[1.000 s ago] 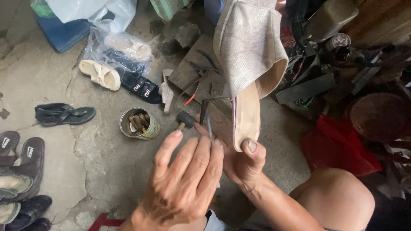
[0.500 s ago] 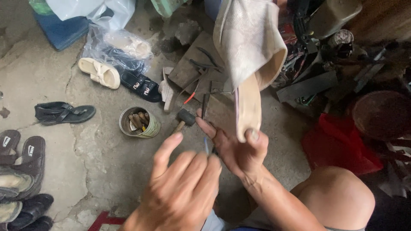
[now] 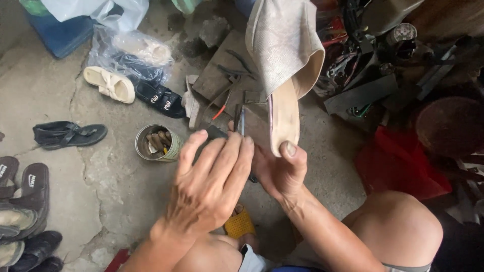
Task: Trimming a replacement heel piece with scissors and attaching it to a shoe heel using adhesive.
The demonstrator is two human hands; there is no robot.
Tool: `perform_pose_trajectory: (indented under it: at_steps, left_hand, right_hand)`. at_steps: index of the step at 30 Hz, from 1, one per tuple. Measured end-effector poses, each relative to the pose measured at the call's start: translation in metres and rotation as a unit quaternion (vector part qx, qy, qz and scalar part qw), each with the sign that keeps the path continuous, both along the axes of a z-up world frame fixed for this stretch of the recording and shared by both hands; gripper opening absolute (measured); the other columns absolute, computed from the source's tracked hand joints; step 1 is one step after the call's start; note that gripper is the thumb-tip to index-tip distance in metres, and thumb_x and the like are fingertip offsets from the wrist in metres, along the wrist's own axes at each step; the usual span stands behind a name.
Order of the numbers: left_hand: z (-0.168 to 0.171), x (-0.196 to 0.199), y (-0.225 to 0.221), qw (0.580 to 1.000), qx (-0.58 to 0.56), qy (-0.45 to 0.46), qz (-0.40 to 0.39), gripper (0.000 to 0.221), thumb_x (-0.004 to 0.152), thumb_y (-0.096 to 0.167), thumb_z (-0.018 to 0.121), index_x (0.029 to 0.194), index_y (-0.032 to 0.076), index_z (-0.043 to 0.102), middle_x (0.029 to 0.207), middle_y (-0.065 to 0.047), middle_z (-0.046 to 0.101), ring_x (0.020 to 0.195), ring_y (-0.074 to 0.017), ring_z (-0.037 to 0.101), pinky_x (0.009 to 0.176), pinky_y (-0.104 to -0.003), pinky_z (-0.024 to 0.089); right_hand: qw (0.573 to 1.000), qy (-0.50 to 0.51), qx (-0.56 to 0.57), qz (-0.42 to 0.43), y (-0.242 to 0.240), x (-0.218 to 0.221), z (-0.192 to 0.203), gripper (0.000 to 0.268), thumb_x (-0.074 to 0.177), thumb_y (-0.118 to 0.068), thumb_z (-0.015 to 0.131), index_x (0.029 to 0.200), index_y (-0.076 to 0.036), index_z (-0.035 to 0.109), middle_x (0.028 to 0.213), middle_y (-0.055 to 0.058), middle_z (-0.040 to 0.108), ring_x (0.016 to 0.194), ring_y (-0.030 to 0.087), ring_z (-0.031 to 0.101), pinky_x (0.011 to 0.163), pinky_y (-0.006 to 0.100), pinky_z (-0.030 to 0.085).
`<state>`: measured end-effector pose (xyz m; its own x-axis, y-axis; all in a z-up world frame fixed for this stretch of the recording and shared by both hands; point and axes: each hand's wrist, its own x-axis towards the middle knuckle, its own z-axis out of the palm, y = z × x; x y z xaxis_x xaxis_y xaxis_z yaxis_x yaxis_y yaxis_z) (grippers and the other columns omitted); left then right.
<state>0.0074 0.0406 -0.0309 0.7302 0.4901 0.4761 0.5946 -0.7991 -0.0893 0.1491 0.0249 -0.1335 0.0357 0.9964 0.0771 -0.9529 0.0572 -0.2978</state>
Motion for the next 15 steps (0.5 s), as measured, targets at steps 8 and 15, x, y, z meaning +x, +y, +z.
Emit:
perform_pose_trajectory:
  at_steps: [8, 15]
  left_hand:
    - [-0.055, -0.04, 0.009, 0.986, -0.162, -0.034, -0.021, 0.017, 0.102, 0.002, 0.053, 0.107, 0.002, 0.069, 0.074, -0.004, 0.056, 0.066, -0.0234, 0.054, 0.083, -0.044, 0.05]
    - [-0.249, -0.074, 0.047, 0.964, -0.25, 0.005, 0.088, 0.031, 0.095, 0.02, 0.066, 0.122, 0.006, 0.068, 0.101, -0.012, 0.07, 0.088, -0.0307, 0.069, 0.077, -0.042, 0.051]
  right_hand:
    - [0.982, -0.167, -0.043, -0.076, 0.019, 0.024, -0.016, 0.082, 0.085, -0.043, 0.083, 0.149, -0.006, 0.046, 0.142, 0.011, 0.057, 0.132, 0.027, 0.055, 0.117, 0.049, 0.048]
    - [0.954, -0.1, -0.27, -0.083, 0.036, 0.023, -0.076, 0.063, 0.076, -0.044, 0.076, 0.122, -0.006, 0.058, 0.109, 0.015, 0.058, 0.111, 0.03, 0.059, 0.126, 0.061, 0.033]
